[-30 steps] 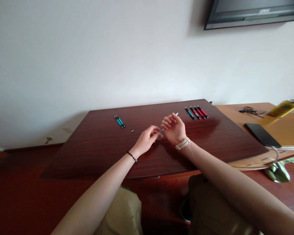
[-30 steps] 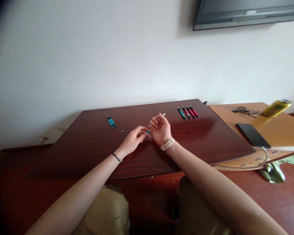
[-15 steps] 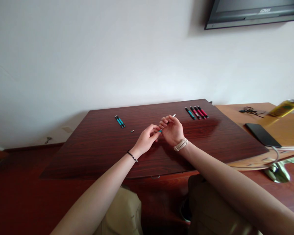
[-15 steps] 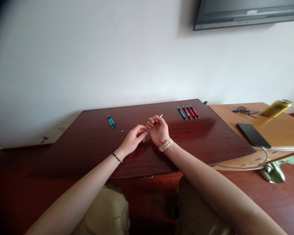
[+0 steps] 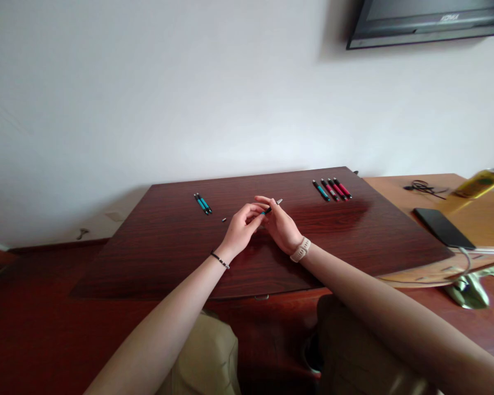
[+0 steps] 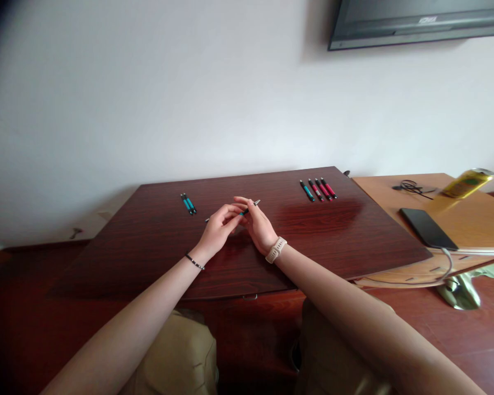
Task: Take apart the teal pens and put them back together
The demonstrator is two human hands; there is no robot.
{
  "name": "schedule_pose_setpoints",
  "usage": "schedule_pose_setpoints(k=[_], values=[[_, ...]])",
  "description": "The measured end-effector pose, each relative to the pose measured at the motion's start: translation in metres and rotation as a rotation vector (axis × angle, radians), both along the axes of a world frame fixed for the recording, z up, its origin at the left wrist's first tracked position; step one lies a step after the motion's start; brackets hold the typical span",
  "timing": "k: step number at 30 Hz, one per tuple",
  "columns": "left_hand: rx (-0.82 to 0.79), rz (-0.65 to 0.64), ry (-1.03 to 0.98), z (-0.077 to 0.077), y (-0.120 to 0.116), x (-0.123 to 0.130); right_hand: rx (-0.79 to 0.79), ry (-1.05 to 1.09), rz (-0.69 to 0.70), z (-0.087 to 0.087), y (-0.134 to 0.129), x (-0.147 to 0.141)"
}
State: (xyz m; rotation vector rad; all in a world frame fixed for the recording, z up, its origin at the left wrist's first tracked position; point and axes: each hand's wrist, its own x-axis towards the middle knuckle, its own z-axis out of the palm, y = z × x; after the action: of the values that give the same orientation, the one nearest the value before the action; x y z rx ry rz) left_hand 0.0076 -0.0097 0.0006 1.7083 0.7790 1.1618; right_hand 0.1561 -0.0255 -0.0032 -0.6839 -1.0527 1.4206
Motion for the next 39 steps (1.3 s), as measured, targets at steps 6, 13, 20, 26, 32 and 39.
schedule_pose_setpoints(k=[6,13,20,26,32,39], values=[[-0.015,-0.019,-0.034,-0.004,0.003,0.0,-0.03,0.038,0.041,-0.003,-0.001,0.001],[-0.071,-0.002,-0.017,-0.006,0.003,-0.001,0.021,-0.054,0.107,-0.007,-0.003,0.001],[-0.009,0.027,0.1,0.006,-0.002,-0.006,0.001,-0.128,0.124,-0.005,-0.002,0.004],[0.046,0.102,0.184,0.017,-0.003,-0.012,0.017,-0.143,-0.045,0.005,0.007,0.021],[0.052,0.152,0.251,0.017,-0.002,-0.018,0.055,-0.192,-0.083,0.006,0.016,0.04],[0.116,0.158,0.364,0.019,-0.002,-0.022,0.072,-0.305,-0.046,0.014,0.016,0.05]])
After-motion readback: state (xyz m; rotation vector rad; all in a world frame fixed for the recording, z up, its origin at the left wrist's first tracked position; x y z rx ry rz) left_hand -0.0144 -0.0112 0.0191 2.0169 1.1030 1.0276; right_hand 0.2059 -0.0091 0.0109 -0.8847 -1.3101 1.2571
